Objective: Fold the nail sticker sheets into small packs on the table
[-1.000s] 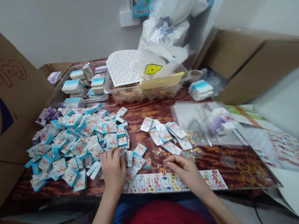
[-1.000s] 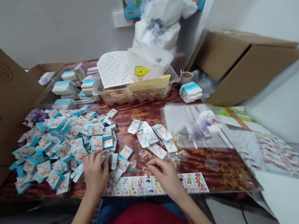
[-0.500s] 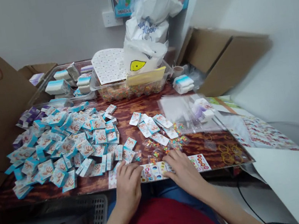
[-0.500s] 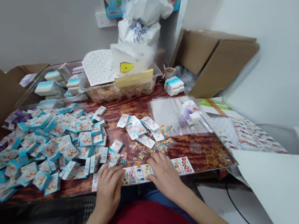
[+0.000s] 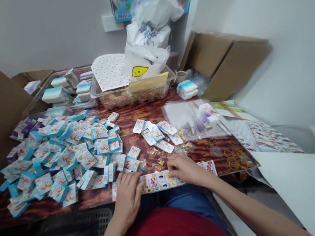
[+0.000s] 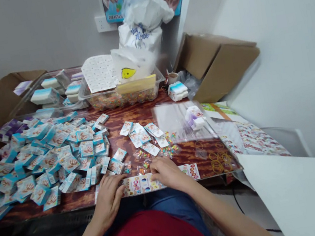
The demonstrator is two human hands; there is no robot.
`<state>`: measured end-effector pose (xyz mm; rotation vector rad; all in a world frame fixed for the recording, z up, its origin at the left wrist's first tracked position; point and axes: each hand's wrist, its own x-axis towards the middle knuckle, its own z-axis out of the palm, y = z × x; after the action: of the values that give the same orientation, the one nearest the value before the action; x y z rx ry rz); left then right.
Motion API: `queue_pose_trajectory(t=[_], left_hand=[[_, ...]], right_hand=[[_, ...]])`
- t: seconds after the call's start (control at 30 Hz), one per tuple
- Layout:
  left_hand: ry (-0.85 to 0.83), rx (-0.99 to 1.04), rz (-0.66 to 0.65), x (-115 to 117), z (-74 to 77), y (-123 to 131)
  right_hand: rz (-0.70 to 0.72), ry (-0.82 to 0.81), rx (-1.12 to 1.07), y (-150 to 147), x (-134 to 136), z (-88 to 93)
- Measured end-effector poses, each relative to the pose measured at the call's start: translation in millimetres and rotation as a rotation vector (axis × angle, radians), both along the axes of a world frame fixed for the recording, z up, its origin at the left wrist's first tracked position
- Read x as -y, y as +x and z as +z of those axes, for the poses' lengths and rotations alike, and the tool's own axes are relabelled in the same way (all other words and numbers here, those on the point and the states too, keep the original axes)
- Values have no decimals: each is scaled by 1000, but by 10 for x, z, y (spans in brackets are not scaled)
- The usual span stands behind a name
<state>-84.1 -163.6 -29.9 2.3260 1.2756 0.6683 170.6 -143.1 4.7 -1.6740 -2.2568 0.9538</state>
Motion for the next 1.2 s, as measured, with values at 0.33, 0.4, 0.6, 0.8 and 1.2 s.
queue_pose_trajectory(t=[0.33,0.4,0.6,0.8,1.2], left_hand=[[-54,61,-23,8,-53,-106],[-14,53,-33,21,-47,-126],[158,29,-80,189,273,-91],[180,107,-61,315,602,313],[159,136,130,185,581,398]], right_hand=[[-21,-261,-403,302,14,316],[-47,-214,-456,376,30,409],[-122,-150,-610,458,122,531],[-200,-92,-752,154,224,521],[-207,-76,-841,-307,337,560]])
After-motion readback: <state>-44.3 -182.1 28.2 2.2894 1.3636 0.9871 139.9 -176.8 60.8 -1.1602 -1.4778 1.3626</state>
